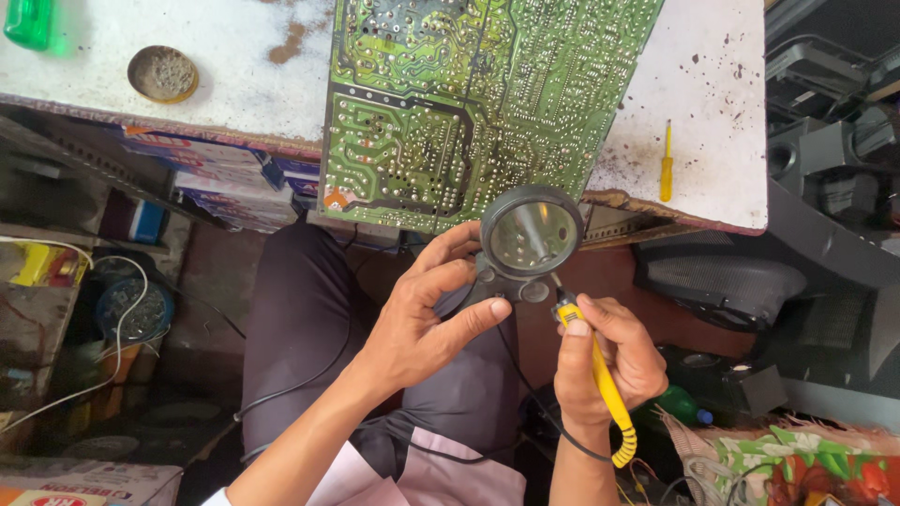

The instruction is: The person holds a magnifying glass over a green circuit board and uses a yellow soldering iron to touch and work on small solder points. The person repeatedly moves the magnifying glass and soldering iron across different areas of the board while maintaining a close-up view.

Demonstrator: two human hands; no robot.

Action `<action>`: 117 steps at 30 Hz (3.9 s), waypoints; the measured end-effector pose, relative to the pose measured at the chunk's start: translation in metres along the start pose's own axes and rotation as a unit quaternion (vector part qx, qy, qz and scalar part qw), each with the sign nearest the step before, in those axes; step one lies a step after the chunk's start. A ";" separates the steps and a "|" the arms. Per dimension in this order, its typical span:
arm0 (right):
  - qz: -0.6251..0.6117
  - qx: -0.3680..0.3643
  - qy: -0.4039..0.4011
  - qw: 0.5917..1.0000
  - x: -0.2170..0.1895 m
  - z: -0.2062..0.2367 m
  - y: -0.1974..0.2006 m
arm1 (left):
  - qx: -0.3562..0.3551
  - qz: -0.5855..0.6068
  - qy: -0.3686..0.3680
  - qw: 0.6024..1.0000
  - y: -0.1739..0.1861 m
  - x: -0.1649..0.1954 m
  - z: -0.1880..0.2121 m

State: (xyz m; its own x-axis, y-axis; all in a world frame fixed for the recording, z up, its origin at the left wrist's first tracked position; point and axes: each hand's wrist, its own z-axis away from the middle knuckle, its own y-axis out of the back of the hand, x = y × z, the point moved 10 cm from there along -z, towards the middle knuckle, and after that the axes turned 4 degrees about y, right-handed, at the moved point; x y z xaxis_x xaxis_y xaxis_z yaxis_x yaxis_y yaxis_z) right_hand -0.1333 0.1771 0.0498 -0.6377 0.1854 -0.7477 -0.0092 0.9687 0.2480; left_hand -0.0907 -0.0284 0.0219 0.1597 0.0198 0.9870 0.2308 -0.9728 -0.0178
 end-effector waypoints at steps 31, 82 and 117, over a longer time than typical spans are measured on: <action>-0.010 -0.009 0.008 1.000 -0.004 0.000 -0.003 | 0.002 0.002 -0.003 1.000 0.000 -0.001 0.000; -0.007 -0.002 0.013 1.000 -0.003 0.000 -0.001 | 0.001 0.012 -0.004 1.000 0.000 0.001 0.000; 0.005 -0.002 0.016 1.000 -0.004 -0.001 -0.001 | 0.004 -0.014 -0.009 1.000 0.000 0.002 -0.001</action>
State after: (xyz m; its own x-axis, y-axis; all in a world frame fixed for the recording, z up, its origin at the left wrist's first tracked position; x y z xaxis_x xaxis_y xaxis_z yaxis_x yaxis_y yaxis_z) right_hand -0.1317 0.1754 0.0529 -0.6626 0.1897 -0.7246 -0.0052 0.9662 0.2577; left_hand -0.0907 -0.0288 0.0244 0.1704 0.0502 0.9841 0.2426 -0.9701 0.0075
